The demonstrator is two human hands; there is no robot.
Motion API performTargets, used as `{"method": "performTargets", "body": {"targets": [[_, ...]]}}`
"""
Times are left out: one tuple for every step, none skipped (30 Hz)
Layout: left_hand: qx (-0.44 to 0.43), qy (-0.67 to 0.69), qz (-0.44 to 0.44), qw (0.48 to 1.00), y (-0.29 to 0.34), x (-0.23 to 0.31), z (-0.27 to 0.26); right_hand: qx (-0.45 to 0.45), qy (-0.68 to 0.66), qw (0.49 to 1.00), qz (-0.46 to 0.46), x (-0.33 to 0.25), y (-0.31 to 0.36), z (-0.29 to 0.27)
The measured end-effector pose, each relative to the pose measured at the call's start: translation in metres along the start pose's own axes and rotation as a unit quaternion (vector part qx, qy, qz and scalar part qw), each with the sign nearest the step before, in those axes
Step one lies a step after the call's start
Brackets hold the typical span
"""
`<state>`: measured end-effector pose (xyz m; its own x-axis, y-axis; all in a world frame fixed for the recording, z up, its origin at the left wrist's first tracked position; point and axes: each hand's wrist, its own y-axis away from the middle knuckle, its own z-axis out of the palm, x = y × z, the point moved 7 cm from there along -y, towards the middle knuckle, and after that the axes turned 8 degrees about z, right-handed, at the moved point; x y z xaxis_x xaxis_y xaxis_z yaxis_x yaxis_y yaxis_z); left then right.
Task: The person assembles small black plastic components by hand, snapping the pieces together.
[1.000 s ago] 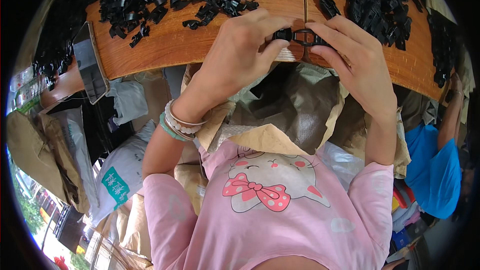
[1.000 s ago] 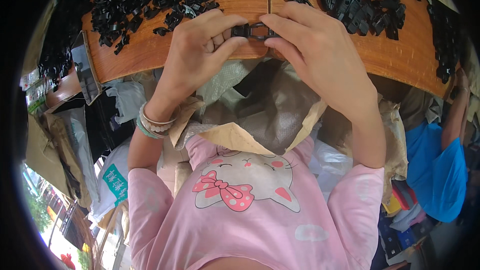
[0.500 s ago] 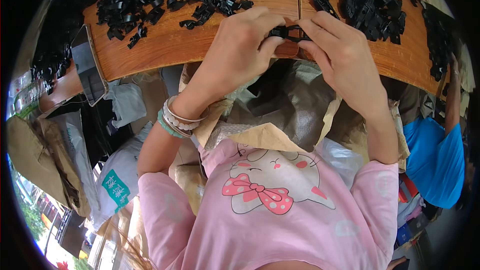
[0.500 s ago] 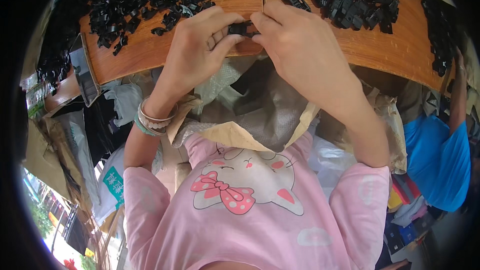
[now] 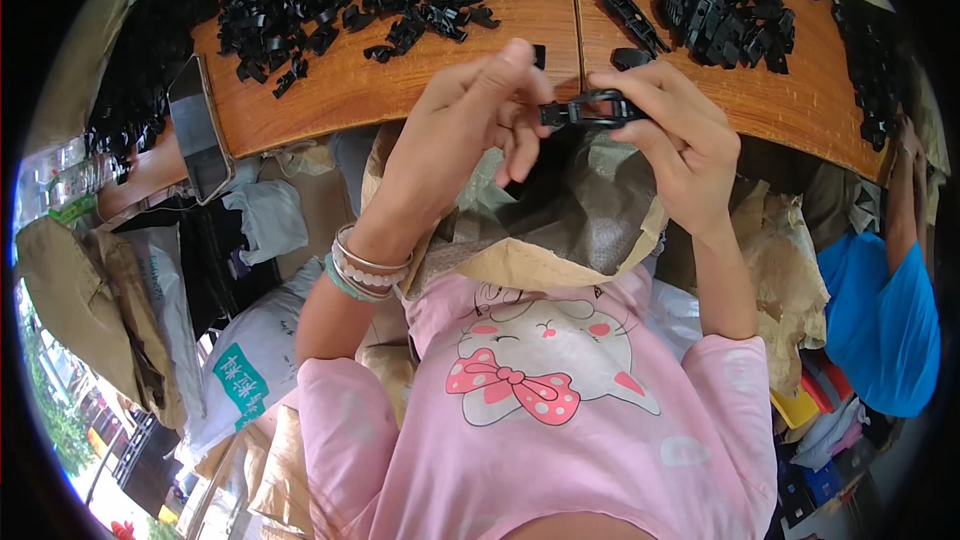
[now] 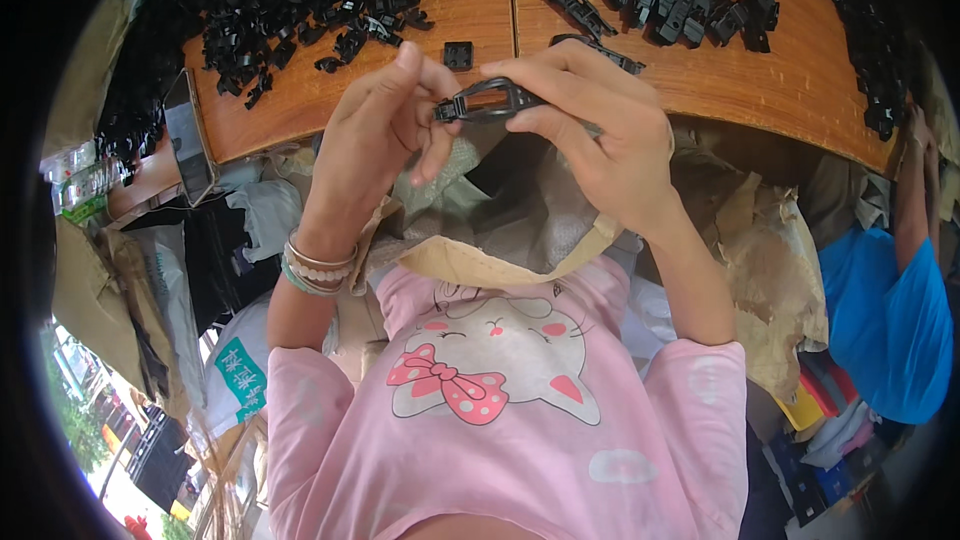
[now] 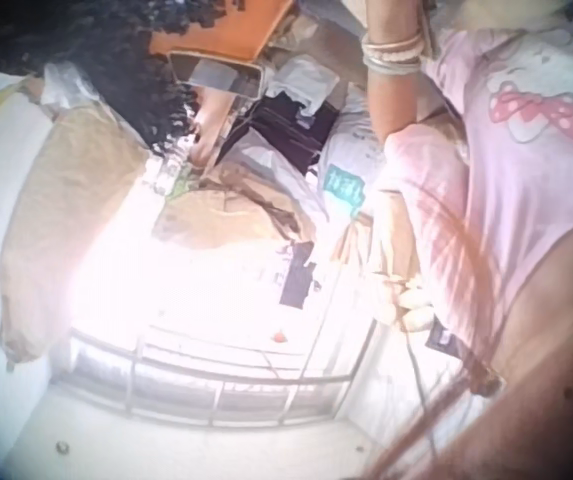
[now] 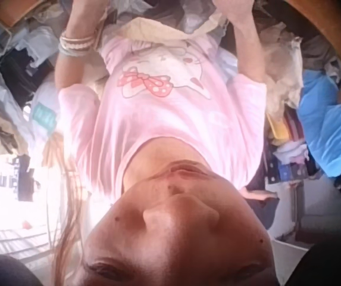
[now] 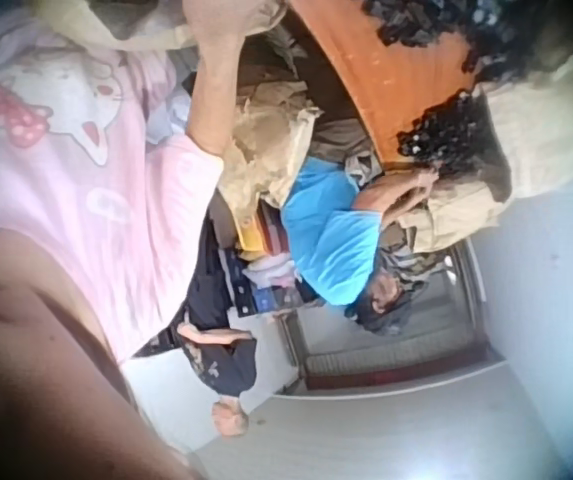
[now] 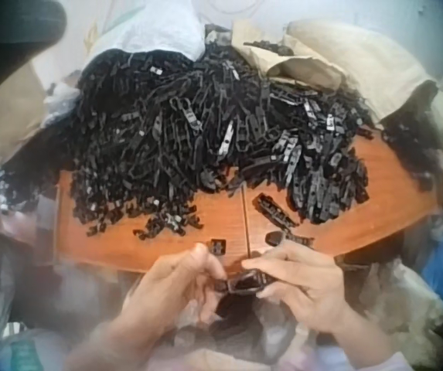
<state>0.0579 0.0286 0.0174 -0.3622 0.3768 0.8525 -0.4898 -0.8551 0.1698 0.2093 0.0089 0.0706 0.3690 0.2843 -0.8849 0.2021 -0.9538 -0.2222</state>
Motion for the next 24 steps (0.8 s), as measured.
{"method": "performTargets", "body": {"targets": [[0.006,0.096,-0.005,0.995,0.000,-0.001,-0.002,0.020,-0.030,0.999,0.002,0.000,0.001,-0.003],[0.003,0.094,-0.005,0.996,0.000,0.000,-0.002,0.023,-0.030,0.999,0.001,0.000,0.001,-0.005],[-0.009,0.092,-0.004,0.996,0.003,0.002,0.001,0.014,-0.026,1.000,0.000,0.000,0.000,-0.004],[-0.021,0.090,-0.003,0.996,0.005,0.003,0.004,0.005,-0.021,1.000,0.000,0.001,0.000,-0.003],[-0.021,0.089,-0.005,0.996,0.006,0.003,0.007,0.007,-0.023,1.000,0.001,0.003,0.000,-0.003],[-0.031,0.061,-0.021,0.997,0.008,0.000,0.011,0.008,-0.040,0.999,-0.002,0.004,0.000,-0.002],[-0.041,0.034,-0.038,0.998,0.008,-0.002,0.014,0.010,-0.057,0.998,-0.005,0.004,0.000,-0.002],[-0.042,0.033,-0.039,0.998,0.009,-0.006,0.011,0.011,-0.058,0.998,-0.004,0.004,0.001,-0.003],[-0.035,0.121,-0.033,0.991,0.011,-0.009,0.007,0.008,-0.050,0.999,0.004,0.005,0.002,-0.003],[-0.029,0.208,-0.027,0.977,0.012,-0.010,0.004,0.005,-0.043,0.999,0.013,0.006,0.002,-0.003],[-0.030,0.208,-0.029,0.977,0.012,-0.010,0.003,0.006,-0.043,0.999,0.014,0.008,0.003,-0.002],[-0.046,0.199,-0.020,0.979,0.012,-0.007,0.004,0.004,-0.041,0.999,0.007,0.010,0.004,0.000],[-0.062,0.190,-0.012,0.980,0.012,-0.004,0.007,0.001,-0.039,0.999,-0.001,0.011,0.005,0.001],[-0.062,0.190,-0.013,0.980,0.012,-0.002,0.013,0.002,-0.040,0.999,0.000,0.012,0.004,0.002],[-0.045,0.082,-0.020,0.995,0.011,-0.002,0.017,0.002,-0.018,1.000,-0.020,0.009,0.004,0.003],[-0.029,-0.026,-0.026,0.999,0.010,-0.003,0.018,0.003,0.003,0.999,-0.039,0.007,0.004,0.005],[-0.048,-0.072,-0.002,0.996,0.011,-0.004,0.019,0.004,0.003,0.999,-0.038,0.007,0.004,0.005],[-0.048,-0.072,-0.003,0.996,0.011,-0.003,0.019,0.010,0.035,0.998,-0.053,0.005,0.006,0.004],[-0.059,-0.069,-0.018,0.996,0.012,-0.003,0.020,0.015,0.066,0.995,-0.068,0.003,0.007,0.004],[-0.071,-0.066,-0.034,0.995,0.013,-0.004,0.021,0.016,0.066,0.995,-0.066,0.002,0.006,0.003],[-0.071,-0.066,-0.035,0.995,0.013,-0.006,0.021,0.007,0.080,0.992,-0.097,-0.002,0.005,0.003],[-0.066,-0.029,-0.032,0.997,0.013,-0.007,0.021,-0.003,0.094,0.987,-0.128,-0.006,0.005,0.004],[-0.060,0.008,-0.029,0.998,0.013,-0.007,0.021,-0.002,0.093,0.987,-0.127,-0.004,0.003,0.003],[-0.061,0.008,-0.030,0.998,0.012,-0.008,0.023,-0.011,0.092,0.986,-0.141,-0.003,0.002,0.003]]}}
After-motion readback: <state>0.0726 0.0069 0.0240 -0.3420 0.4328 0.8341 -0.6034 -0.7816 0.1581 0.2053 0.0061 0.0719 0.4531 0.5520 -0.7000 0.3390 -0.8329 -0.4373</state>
